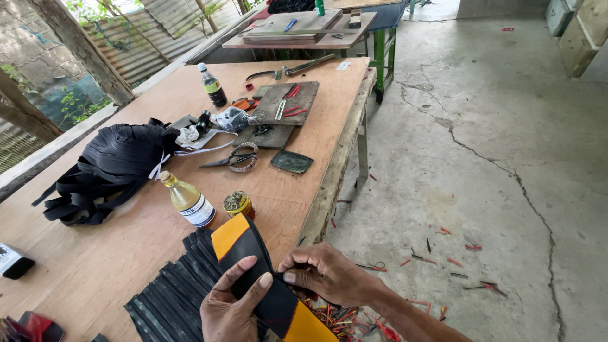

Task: The person assembles small, colored leather-like pieces by hand. They pick up a red and black piece, fold it, and attach a black strip to it. They repeat this process with a yellow and black piece, folding and attaching a black strip.

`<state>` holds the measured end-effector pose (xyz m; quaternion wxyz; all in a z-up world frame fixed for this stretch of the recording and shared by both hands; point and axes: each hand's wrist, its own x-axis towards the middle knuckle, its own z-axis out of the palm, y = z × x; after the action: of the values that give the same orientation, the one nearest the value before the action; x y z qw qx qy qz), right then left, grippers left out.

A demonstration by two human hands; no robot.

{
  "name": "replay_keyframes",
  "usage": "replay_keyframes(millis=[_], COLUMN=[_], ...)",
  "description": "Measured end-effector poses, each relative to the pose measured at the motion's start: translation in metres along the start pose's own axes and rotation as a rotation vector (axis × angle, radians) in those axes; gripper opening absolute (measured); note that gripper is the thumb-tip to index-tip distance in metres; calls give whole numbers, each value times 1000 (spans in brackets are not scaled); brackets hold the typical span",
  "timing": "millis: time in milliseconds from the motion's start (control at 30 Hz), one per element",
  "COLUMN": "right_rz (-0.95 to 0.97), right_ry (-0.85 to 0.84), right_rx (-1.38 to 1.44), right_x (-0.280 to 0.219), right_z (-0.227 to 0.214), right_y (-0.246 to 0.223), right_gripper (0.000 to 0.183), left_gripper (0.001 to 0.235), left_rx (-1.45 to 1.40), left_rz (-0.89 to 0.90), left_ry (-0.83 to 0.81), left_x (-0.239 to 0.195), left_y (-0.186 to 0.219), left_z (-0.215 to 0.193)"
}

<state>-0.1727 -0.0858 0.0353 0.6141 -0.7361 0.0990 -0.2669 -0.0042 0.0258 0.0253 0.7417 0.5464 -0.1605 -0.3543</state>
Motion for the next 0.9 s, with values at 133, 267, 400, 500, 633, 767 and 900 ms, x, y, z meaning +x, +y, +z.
replay_keyframes(millis=[133, 267, 400, 500, 633, 767, 900], right_rz=[57, 44, 36, -12, 73, 103, 96], right_ry=[21, -1, -9, -11, -19, -15, -33], right_rx=[-33, -73, -69, -89, -51, -11, -21], right_x=[0, 0, -1, -1, 1, 1, 3], right_z=[3, 4, 5, 7, 9, 14, 17], right_y=[-4, -8, -10, -10, -11, -12, -15], right_gripper=[18, 17, 17, 17, 16, 16, 17], left_gripper=[39, 40, 39, 39, 44, 48, 49], left_rx=[-4, 41, 52, 66, 201, 243, 220], left_rz=[0, 34, 8, 39, 59, 117, 113], left_ry=[2, 12, 64, 60, 100, 57, 51], left_x=[-3, -8, -10, -12, -20, -24, -25], left_y=[4, 10, 16, 21, 28, 32, 35], left_z=[1, 0, 3, 5, 9, 9, 6])
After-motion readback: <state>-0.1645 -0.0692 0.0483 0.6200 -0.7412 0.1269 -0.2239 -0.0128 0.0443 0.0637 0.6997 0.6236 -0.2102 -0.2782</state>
